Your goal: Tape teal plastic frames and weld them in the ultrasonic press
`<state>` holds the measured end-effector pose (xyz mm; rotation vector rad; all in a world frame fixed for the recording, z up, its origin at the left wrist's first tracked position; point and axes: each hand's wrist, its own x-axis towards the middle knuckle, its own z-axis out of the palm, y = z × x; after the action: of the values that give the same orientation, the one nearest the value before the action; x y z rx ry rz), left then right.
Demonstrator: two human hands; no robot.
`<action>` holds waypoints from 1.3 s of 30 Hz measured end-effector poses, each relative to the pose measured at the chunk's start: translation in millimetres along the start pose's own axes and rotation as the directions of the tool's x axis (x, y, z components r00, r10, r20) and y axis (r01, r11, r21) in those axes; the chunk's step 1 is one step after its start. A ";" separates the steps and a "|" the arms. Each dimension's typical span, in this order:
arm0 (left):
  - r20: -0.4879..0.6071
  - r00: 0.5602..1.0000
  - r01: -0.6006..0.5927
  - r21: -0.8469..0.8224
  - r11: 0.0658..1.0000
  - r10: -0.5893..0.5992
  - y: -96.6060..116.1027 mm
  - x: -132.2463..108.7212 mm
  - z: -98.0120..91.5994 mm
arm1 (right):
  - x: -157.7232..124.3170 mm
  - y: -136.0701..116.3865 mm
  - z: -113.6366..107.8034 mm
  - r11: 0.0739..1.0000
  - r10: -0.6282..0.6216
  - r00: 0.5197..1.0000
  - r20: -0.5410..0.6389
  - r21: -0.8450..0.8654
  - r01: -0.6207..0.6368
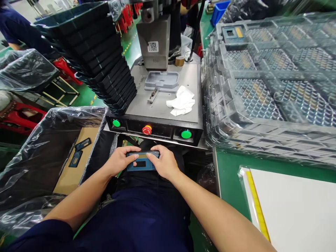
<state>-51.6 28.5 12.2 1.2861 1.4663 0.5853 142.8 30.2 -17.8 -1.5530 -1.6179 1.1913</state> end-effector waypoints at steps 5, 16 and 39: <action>-0.312 0.902 -0.144 0.435 0.889 0.298 -2.8 1.2 17.2 | -8.9 1.7 11.2 0.985 -0.168 0.982 -0.088 0.022 0.171; -0.104 0.931 -0.327 0.196 0.925 0.351 -3.4 7.5 -15.9 | 3.2 7.8 3.7 0.985 0.028 1.000 0.008 0.167 -0.029; 0.131 0.987 0.142 -0.446 0.884 -0.092 -52.7 4.3 27.0 | 7.3 -128.5 -203.1 0.619 -0.382 0.793 -0.475 -0.768 -0.162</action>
<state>-47.8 9.4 -43.9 0.8401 1.2148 0.7174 264.2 88.4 181.4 -1.9970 -1.8004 -0.2448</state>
